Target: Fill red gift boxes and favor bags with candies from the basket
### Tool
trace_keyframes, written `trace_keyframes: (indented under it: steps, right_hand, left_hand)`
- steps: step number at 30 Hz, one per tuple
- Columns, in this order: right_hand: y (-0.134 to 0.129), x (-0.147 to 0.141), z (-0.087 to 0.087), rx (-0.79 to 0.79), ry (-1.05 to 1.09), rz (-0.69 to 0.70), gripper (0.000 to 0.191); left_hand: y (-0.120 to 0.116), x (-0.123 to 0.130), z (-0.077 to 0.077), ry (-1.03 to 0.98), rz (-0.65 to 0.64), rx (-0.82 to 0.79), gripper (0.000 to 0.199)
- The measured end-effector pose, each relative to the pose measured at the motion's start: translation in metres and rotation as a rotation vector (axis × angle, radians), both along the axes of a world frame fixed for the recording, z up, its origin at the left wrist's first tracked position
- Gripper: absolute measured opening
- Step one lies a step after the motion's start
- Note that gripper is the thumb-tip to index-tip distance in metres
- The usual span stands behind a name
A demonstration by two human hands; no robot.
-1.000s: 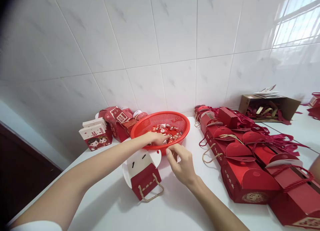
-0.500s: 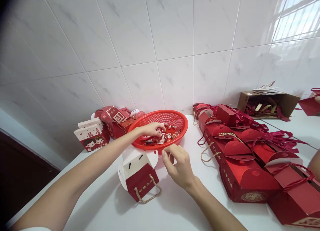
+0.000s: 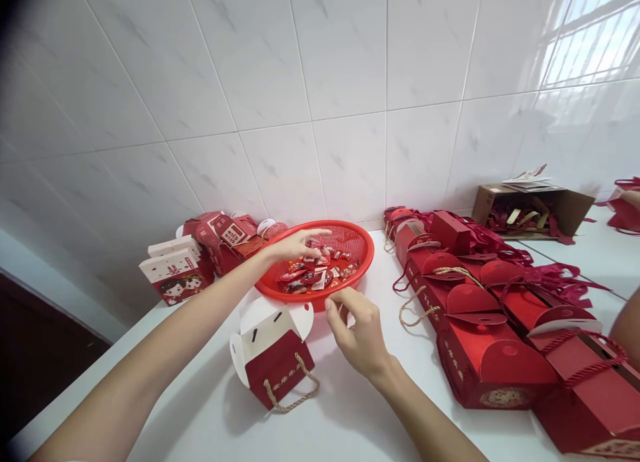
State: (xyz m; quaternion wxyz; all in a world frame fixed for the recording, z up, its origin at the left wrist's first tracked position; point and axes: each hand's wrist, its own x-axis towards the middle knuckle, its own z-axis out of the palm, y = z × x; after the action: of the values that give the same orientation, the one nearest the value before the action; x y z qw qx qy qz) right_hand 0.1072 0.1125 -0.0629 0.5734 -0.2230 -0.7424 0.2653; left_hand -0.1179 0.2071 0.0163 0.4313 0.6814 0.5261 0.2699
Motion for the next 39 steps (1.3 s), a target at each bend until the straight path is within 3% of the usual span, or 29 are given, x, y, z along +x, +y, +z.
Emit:
trace_keyframes:
  steps: [4, 9, 13, 17, 21, 23, 26, 28, 30, 31, 34, 39]
  right_hand:
    - [0.004, -0.002, -0.002, -0.335, 0.111, 0.109, 0.015]
    - [0.007, -0.004, 0.003, -0.667, 0.285, 0.260, 0.039]
    - [0.007, -0.003, 0.009, -0.701, 0.345, 0.305, 0.042]
    - [0.007, 0.000, 0.010, -0.648, 0.334, 0.274, 0.032]
    - [0.007, 0.002, 0.009, -0.631, 0.346, 0.274, 0.028]
    - [0.008, 0.002, 0.010, -0.622, 0.353, 0.278, 0.028]
    - [0.009, 0.003, 0.010, -0.641, 0.384, 0.281, 0.029]
    - [0.010, 0.003, 0.010, -0.656, 0.403, 0.286, 0.030]
    - [0.011, 0.003, 0.009, -0.654, 0.410, 0.283, 0.031]
    - [0.011, 0.003, 0.008, -0.651, 0.411, 0.281, 0.030]
    - [0.011, 0.003, 0.008, -0.669, 0.406, 0.298, 0.028]
    - [0.009, 0.002, 0.008, -0.721, 0.439, 0.333, 0.032]
  left_hand:
    - [-0.019, 0.019, 0.013, -0.178, -0.051, 0.002, 0.057]
    - [-0.047, 0.051, 0.025, -0.278, -0.144, -0.018, 0.034]
    - [-0.062, 0.070, 0.029, -0.328, -0.129, -0.037, 0.036]
    - [-0.069, 0.078, 0.030, -0.331, -0.143, -0.102, 0.036]
    - [-0.069, 0.079, 0.030, -0.317, -0.163, -0.142, 0.042]
    - [-0.062, 0.071, 0.031, -0.285, -0.184, -0.086, 0.047]
    - [-0.039, 0.047, 0.029, -0.068, -0.112, 0.102, 0.044]
    - [-0.020, 0.026, 0.023, 0.323, 0.034, 0.186, 0.036]
    - [-0.004, 0.005, 0.013, 0.837, 0.118, 0.062, 0.029]
    - [0.002, -0.003, 0.007, 0.943, 0.149, -0.004, 0.025]
    - [0.009, -0.020, -0.012, 1.049, 0.166, -0.127, 0.029]
    - [0.005, -0.030, -0.030, 0.970, 0.083, -0.134, 0.061]
